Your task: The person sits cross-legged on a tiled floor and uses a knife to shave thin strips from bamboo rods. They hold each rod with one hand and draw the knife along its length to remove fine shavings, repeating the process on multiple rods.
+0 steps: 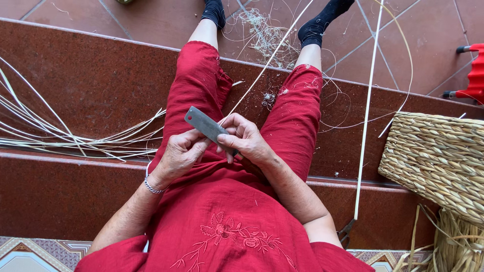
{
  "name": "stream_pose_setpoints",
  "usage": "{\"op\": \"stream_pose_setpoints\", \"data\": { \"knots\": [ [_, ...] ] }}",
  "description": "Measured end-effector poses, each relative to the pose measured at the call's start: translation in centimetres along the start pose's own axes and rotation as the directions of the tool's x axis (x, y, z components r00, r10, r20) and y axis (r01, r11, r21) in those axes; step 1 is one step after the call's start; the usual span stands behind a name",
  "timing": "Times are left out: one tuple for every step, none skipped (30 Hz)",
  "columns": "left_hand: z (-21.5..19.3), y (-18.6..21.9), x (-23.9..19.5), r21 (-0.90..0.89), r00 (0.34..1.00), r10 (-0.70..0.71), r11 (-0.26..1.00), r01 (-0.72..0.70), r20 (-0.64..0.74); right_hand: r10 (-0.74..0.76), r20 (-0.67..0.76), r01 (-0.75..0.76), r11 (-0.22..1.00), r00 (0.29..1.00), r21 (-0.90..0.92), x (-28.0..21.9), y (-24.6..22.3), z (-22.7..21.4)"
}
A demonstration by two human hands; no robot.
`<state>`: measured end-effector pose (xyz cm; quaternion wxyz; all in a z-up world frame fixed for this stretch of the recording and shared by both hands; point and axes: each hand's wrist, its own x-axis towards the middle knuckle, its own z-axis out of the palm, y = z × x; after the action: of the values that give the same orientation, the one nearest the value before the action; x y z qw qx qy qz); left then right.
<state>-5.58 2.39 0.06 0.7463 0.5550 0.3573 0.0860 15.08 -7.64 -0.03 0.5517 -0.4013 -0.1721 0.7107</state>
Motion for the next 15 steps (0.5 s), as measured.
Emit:
{"op": "stream_pose_setpoints", "data": {
  "knots": [
    [0.0,0.1,-0.2,0.022,1.000,-0.008,1.000,0.008,-0.006,0.003,-0.008,-0.003,1.000,1.000,0.005,-0.1,-0.1,-0.1],
    [-0.1,0.3,-0.4,0.059,1.000,0.007,0.998,-0.006,-0.017,0.005,-0.016,-0.005,1.000,1.000,0.009,-0.1,-0.1,-0.2],
    [-0.1,0.4,-0.6,0.097,0.999,0.023,0.995,-0.020,-0.028,0.000,-0.007,0.000,1.000,1.000,0.004,0.0,-0.1,-0.3],
    [-0.1,0.5,-0.7,0.135,0.999,0.039,0.990,-0.034,-0.038,-0.006,0.003,0.006,1.000,1.000,-0.001,0.0,0.0,-0.3],
    [-0.1,0.6,-0.8,0.150,0.998,0.052,0.988,-0.045,-0.040,-0.011,0.011,0.011,1.000,1.000,-0.008,0.1,0.1,-0.3],
    [-0.1,0.6,-0.9,0.166,0.997,0.065,0.985,-0.057,-0.041,-0.016,-0.003,0.016,0.999,1.000,-0.036,0.1,0.2,-0.3],
    [-0.1,0.6,-0.9,0.180,0.996,0.080,0.981,-0.071,-0.042,-0.022,-0.016,0.021,0.998,1.000,-0.065,0.2,0.3,-0.2],
    [0.0,0.6,-0.8,0.171,0.996,0.073,0.983,-0.064,-0.044,-0.028,-0.029,0.025,0.995,0.999,-0.095,0.2,0.4,-0.2],
    [0.1,0.6,-0.8,0.161,0.997,0.063,0.985,-0.055,-0.045,-0.038,-0.044,0.033,0.994,0.998,-0.106,0.1,0.5,-0.1],
    [0.2,0.5,-0.8,0.151,0.998,0.053,0.987,-0.046,-0.046,-0.047,-0.059,0.040,0.992,0.997,-0.117,-0.1,0.7,-0.1],
    [0.3,0.5,-0.7,0.132,0.998,0.043,0.991,-0.036,-0.047,-0.058,-0.073,0.048,0.990,0.996,-0.130,-0.1,0.8,-0.1],
    [0.3,0.5,-0.7,0.114,0.998,0.032,0.993,-0.026,-0.047,-0.057,-0.066,0.048,0.990,0.996,-0.133,-0.2,0.9,0.0],
    [0.5,0.6,-0.6,0.095,0.999,0.022,0.995,-0.017,-0.046,-0.058,-0.059,0.050,0.989,0.997,-0.136,-0.3,1.0,-0.1],
    [0.6,0.6,-0.6,0.125,0.998,0.051,0.991,-0.045,-0.048,-0.059,-0.053,0.051,0.989,0.997,-0.140,-0.4,0.9,-0.2],
    [0.7,0.7,-0.6,0.154,0.995,0.081,0.985,-0.073,-0.049,-0.058,-0.064,0.048,0.989,0.996,-0.143,-0.5,0.8,-0.4]
  ]
}}
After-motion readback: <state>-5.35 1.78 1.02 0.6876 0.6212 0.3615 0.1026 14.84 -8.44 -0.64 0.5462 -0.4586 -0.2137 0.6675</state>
